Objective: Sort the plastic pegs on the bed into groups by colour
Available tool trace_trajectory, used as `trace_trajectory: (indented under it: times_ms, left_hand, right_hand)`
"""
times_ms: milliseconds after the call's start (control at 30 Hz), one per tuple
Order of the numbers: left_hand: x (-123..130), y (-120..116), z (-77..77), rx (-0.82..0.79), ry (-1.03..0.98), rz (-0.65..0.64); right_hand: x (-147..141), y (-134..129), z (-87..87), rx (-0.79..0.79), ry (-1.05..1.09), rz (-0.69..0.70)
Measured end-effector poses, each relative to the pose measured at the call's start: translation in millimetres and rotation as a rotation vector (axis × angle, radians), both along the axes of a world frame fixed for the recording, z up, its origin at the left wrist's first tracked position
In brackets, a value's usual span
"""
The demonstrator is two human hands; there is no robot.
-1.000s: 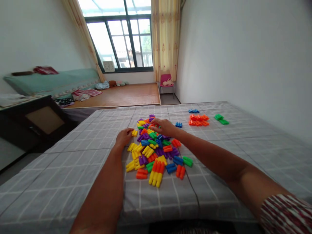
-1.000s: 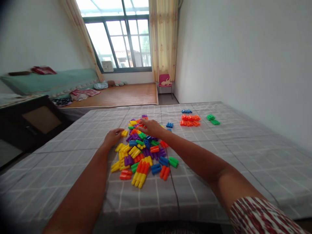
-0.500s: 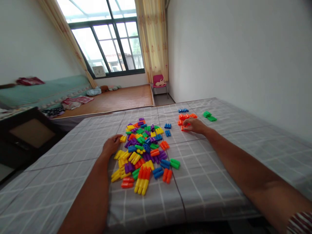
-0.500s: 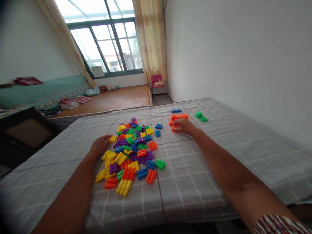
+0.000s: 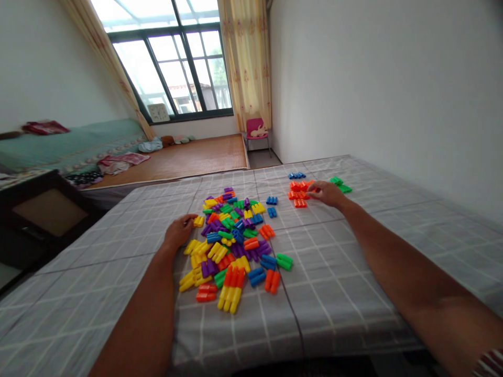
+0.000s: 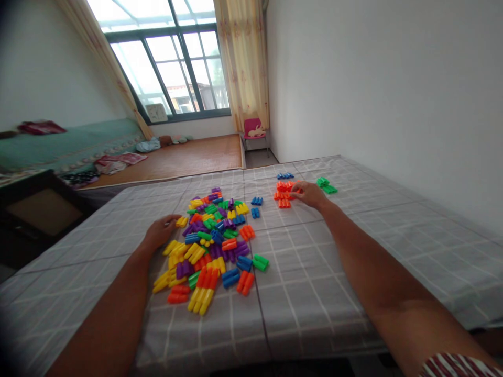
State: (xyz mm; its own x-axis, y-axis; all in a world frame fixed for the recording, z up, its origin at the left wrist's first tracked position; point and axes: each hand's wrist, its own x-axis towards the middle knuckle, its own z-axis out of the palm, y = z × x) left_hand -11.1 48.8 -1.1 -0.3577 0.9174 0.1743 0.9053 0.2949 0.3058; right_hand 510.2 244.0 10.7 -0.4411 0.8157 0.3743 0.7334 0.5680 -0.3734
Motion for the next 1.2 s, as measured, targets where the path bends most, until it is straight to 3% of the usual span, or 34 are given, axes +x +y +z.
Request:
trace_trajectory:
  times_ms: [100, 167, 467, 567, 700, 833, 900, 967, 1033, 1133, 1200]
  left_hand:
    - [4, -1, 4.1, 0.002, 0.006, -0.001]
    - [6, -2, 6.4, 0.007, 0.011, 0.004]
    - [3, -1, 4.3, -0.020, 0.015, 0.011]
    - [3, 0, 4.3, -0.021, 0.025, 0.012]
    - [4, -1, 6.4, -0.027, 0.040, 0.013]
    - [6, -1, 8.1, -0.045, 0.045, 0.015]
    - [7, -2, 8.5, -0.047, 0.045, 0.022]
    - [9, -2, 9.1, -0.045, 0.041, 0.021]
    - [10, -3, 9.9, -0.038, 0.034, 0.017]
    - [11, -3, 10.5, -0.034, 0.028, 0.016]
    - [10, -2, 9.8, -0.035, 0.032, 0.018]
  right_hand:
    - [21, 11, -2.3, -0.029, 0.034, -0.227]
    - [30, 16, -7.7, -0.072, 0.020, -0.272]
    - [27, 15, -25.1, -0.089, -0.048, -0.253]
    - [28, 18, -24.6, -0.112, -0.039, -0.224]
    - [32, 20, -22.8, -0.052, -0.058, -0.339]
    - [28, 14, -16.6, -0.066, -0.062, -0.313]
    - [19, 8, -10.8, 0.004, -0.052, -0.310]
    - [3, 0, -5.5, 0.133, -0.044, -0.226]
    - [-16, -9, -3.4, 0.210, -0.074, -0.011]
    - [-39, -20, -7.3, 0.183, -0.174, 0.249]
    - [-45, -23, -11.6, 0.147, -0.222, 0.295]
